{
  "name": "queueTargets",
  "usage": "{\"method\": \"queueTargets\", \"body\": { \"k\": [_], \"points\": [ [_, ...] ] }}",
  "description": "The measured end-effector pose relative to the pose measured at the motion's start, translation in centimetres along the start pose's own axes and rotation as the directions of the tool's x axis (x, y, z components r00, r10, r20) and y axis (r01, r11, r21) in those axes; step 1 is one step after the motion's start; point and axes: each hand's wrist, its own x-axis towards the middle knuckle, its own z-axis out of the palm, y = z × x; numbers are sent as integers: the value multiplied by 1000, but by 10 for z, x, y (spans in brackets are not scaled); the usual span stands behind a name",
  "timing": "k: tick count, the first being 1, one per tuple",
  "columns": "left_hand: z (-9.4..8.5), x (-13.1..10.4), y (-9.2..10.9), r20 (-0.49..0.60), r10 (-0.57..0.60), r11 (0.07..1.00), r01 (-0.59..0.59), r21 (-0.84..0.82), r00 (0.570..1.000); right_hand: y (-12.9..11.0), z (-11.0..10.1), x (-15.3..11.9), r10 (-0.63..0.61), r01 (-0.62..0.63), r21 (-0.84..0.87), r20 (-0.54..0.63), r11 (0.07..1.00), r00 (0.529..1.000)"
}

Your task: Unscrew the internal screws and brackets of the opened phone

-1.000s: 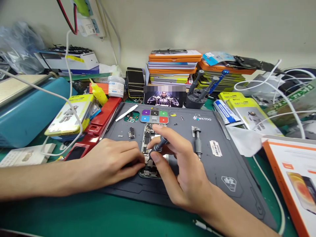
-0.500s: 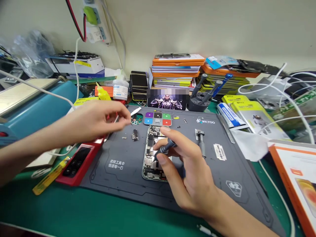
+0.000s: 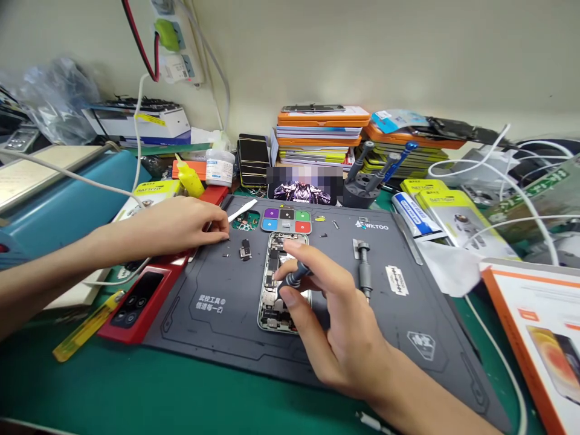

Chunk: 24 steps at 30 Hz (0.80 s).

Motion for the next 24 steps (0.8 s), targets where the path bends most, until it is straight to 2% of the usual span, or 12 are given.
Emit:
{"method": "queueTargets", "body": {
  "k": [4, 9, 15, 24],
  "points": [
    [-5, 1, -6, 7, 32, 999, -32, -41, 999, 1, -2, -2, -29, 29, -19, 23, 999, 999],
    [-10, 2, -2, 32, 11, 995, -8, -95, 999, 0, -3, -4, -25, 26, -14, 35, 1000, 999],
    [-2, 4, -2, -46, 72, 995, -75, -70, 996, 0, -1, -1, -22, 23, -23, 30, 999, 999],
    [2, 3, -11, -9, 118, 991, -119, -63, 993, 1, -2, -2, -21, 22, -20, 39, 1000, 999]
  ]
}}
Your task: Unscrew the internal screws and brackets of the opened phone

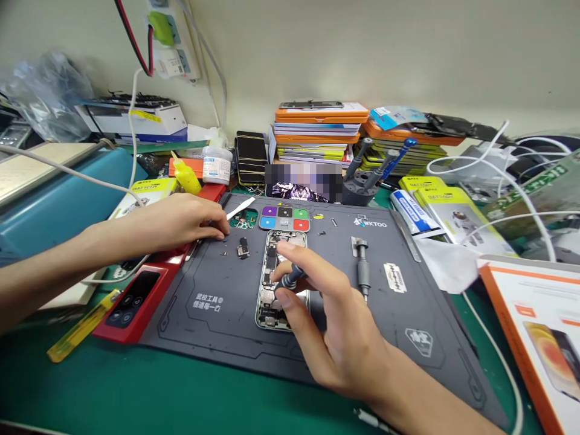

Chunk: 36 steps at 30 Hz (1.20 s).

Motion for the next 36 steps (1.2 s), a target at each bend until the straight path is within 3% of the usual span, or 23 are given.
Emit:
{"method": "queueTargets", "body": {
  "k": [10, 16, 30, 36],
  "points": [
    [-7, 3, 3, 44, -63, 997, 65, -29, 997, 1, 0, -1, -15, 15, 5, -2, 1000, 1000],
    [-2, 1, -3, 3, 15, 1000, -15, -14, 1000, 3, 0, -2, -24, 24, 7, 12, 1000, 1000],
    [-6, 3, -3, 90, 8, 999, -13, 52, 996, 1, -1, 0, -36, 35, 18, 37, 999, 999],
    [-3, 3, -5, 62, 15, 997, -20, 79, 998, -4, -2, 3, -65, 65, 7, -18, 998, 998]
  ]
}}
